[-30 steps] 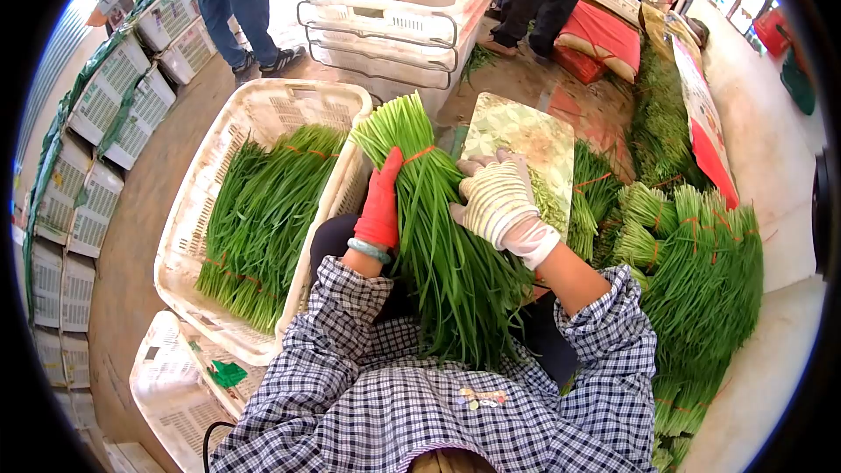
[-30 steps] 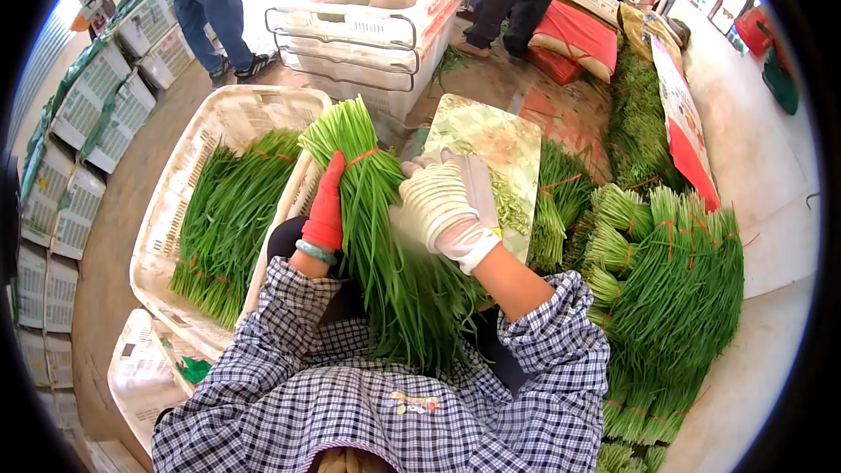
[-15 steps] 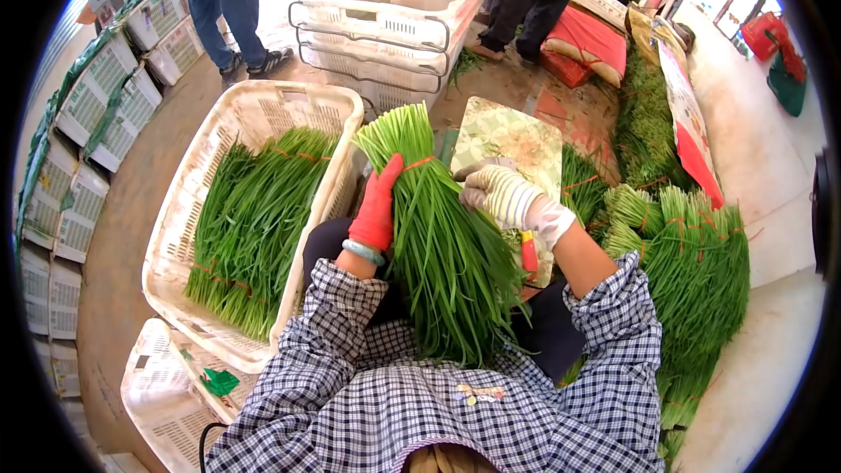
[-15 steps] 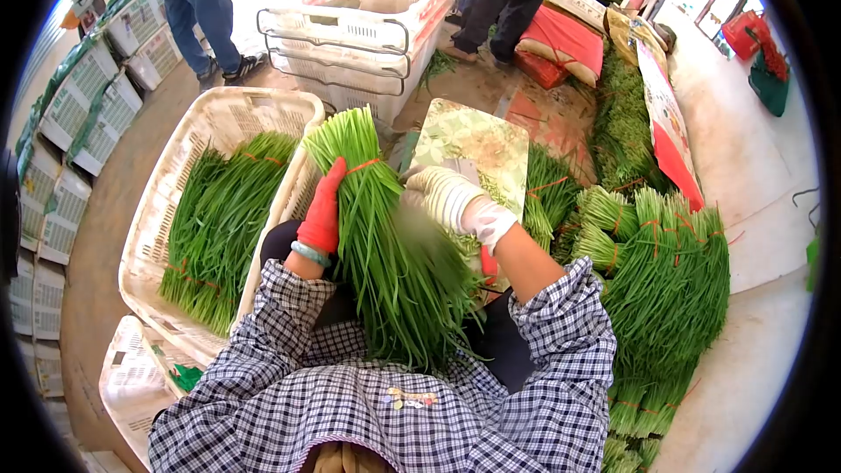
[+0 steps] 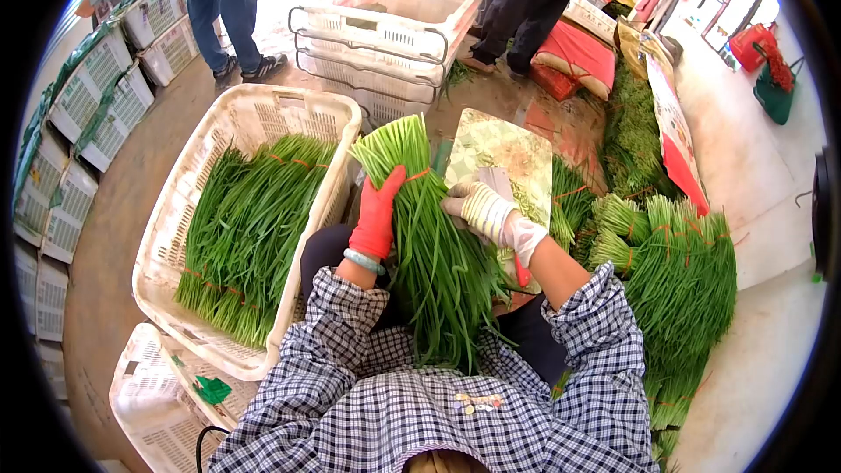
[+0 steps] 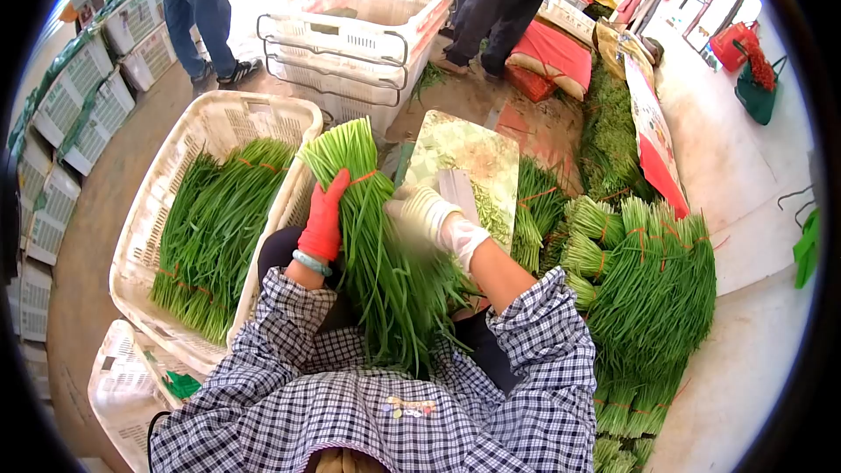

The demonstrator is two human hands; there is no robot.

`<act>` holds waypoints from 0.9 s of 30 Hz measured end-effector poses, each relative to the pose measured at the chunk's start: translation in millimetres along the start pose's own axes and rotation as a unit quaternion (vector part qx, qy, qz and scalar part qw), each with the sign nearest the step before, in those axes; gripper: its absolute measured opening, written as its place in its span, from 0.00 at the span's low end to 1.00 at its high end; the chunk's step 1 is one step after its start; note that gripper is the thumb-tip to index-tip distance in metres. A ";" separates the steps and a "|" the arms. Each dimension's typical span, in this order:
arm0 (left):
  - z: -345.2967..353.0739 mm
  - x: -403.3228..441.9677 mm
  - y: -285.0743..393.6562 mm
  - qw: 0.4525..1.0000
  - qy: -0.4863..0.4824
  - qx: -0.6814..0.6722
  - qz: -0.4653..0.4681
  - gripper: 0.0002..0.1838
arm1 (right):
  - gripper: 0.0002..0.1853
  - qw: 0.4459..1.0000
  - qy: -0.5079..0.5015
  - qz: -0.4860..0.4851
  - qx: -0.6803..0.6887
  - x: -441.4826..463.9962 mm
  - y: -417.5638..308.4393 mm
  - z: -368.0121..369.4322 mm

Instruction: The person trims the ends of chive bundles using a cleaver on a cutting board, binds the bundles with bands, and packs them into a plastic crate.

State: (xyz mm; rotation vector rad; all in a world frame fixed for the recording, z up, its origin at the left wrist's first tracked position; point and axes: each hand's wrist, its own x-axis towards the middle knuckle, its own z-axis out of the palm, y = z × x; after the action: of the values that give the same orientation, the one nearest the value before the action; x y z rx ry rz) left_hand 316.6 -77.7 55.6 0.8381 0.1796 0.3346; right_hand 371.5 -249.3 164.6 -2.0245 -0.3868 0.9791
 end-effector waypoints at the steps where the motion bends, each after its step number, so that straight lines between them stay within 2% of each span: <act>1: 2.3 2.2 2.0 1.000 0.001 0.017 0.014 0.21 | 0.23 0.999 0.022 0.000 -0.034 2.7 3.2 2.4; 3: 2.1 -0.1 7.0 1.000 -0.007 -0.004 0.014 0.20 | 0.23 0.990 0.093 -0.059 -0.082 6.4 5.6 7.8; 5: 7.1 -4.9 12.1 0.999 -0.014 -0.028 0.015 0.20 | 0.21 0.985 0.104 -0.084 -0.107 13.9 16.1 3.3; 6: 8.9 -7.7 15.3 0.999 -0.010 -0.047 0.005 0.20 | 0.20 0.968 0.098 -0.154 -0.173 19.2 25.8 0.2; 9: 6.9 -6.6 20.6 0.996 0.005 -0.088 -0.007 0.20 | 0.16 0.945 0.104 -0.205 -0.234 11.3 22.3 3.5; 13: 5.2 -10.2 25.6 0.994 0.007 -0.098 -0.037 0.23 | 0.13 0.941 0.108 -0.169 -0.271 -31.1 2.9 9.7; 15: 8.5 -9.6 30.9 0.995 0.008 -0.095 -0.030 0.23 | 0.12 0.954 0.148 -0.196 -0.172 -46.4 17.1 3.0; 17: 7.4 -12.1 31.6 0.995 0.013 -0.092 -0.028 0.24 | 0.12 0.949 0.130 -0.112 -0.265 -78.1 10.7 -6.1; 19: 6.9 -9.9 31.9 0.996 0.028 -0.085 0.006 0.24 | 0.12 0.940 0.117 -0.091 -0.307 -110.2 12.5 -20.6; 20: -4.7 -0.7 23.9 0.995 0.020 -0.095 -0.013 0.24 | 0.12 0.957 0.089 -0.072 -0.267 -125.7 19.9 -33.3; 22: -0.8 0.7 29.5 0.994 0.018 -0.105 -0.006 0.25 | 0.11 0.972 0.164 0.004 -0.168 -157.3 7.8 -47.6; 23: -2.6 -1.1 32.6 0.994 0.014 -0.111 -0.003 0.25 | 0.12 0.965 0.212 -0.072 -0.135 -164.0 9.2 -54.5; 25: -1.1 -1.9 32.4 0.994 -0.005 -0.108 -0.014 0.27 | 0.14 0.959 0.277 -0.051 -0.036 -178.4 -12.1 -69.0; 27: 4.4 -5.9 36.2 0.985 -0.048 -0.145 -0.074 0.29 | 0.15 0.945 0.310 -0.092 -0.055 -171.2 -30.2 -86.6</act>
State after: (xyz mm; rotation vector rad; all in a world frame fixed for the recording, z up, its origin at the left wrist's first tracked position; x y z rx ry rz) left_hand 304.4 -60.5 85.9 0.5468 0.0986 0.1749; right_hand 328.5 -377.1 304.4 -2.2217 -0.2799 0.1776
